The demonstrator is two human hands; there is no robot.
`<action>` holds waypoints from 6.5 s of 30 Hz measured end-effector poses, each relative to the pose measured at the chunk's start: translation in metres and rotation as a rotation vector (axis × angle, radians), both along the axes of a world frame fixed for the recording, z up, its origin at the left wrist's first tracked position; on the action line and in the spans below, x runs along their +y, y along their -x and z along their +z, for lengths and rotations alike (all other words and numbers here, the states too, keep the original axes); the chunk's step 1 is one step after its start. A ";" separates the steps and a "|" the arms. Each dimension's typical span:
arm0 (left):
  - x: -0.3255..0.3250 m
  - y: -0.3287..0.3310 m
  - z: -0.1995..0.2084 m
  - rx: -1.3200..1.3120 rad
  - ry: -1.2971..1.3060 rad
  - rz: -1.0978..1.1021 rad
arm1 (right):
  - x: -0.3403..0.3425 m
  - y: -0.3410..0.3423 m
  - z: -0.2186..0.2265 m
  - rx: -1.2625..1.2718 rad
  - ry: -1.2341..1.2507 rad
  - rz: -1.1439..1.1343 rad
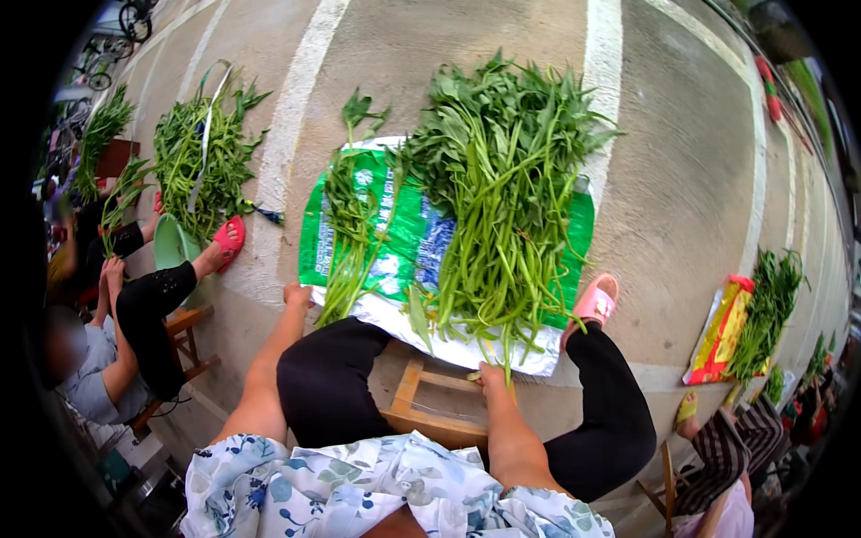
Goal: The person trims stems and leaves from a pile of water spinach by hand while sitting on a stool. They break the stems and place the prepared portions onto a green and white sack on another stool.
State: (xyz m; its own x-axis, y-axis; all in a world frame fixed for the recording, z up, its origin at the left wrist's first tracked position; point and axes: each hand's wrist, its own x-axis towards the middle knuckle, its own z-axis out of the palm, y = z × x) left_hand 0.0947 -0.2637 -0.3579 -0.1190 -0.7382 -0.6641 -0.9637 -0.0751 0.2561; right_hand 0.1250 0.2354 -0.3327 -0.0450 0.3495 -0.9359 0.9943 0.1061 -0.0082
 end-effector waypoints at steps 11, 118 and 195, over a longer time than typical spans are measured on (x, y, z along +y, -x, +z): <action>-0.007 0.160 0.136 0.275 0.251 -0.998 | -0.078 0.077 0.120 -0.284 0.927 0.673; 0.302 0.246 0.084 0.468 -0.523 -0.353 | 0.013 0.300 0.034 0.644 0.362 0.162; 0.091 0.086 0.081 -0.001 0.218 -1.333 | 0.010 0.225 0.056 1.044 -0.012 0.237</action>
State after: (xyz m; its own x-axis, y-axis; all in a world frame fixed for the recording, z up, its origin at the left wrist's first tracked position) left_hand 0.0085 -0.1731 -0.2770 -0.8218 -0.1516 -0.5492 -0.2707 0.9521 0.1422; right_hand -0.1002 0.2451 -0.2763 -0.8893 0.2361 -0.3917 0.4502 0.3011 -0.8406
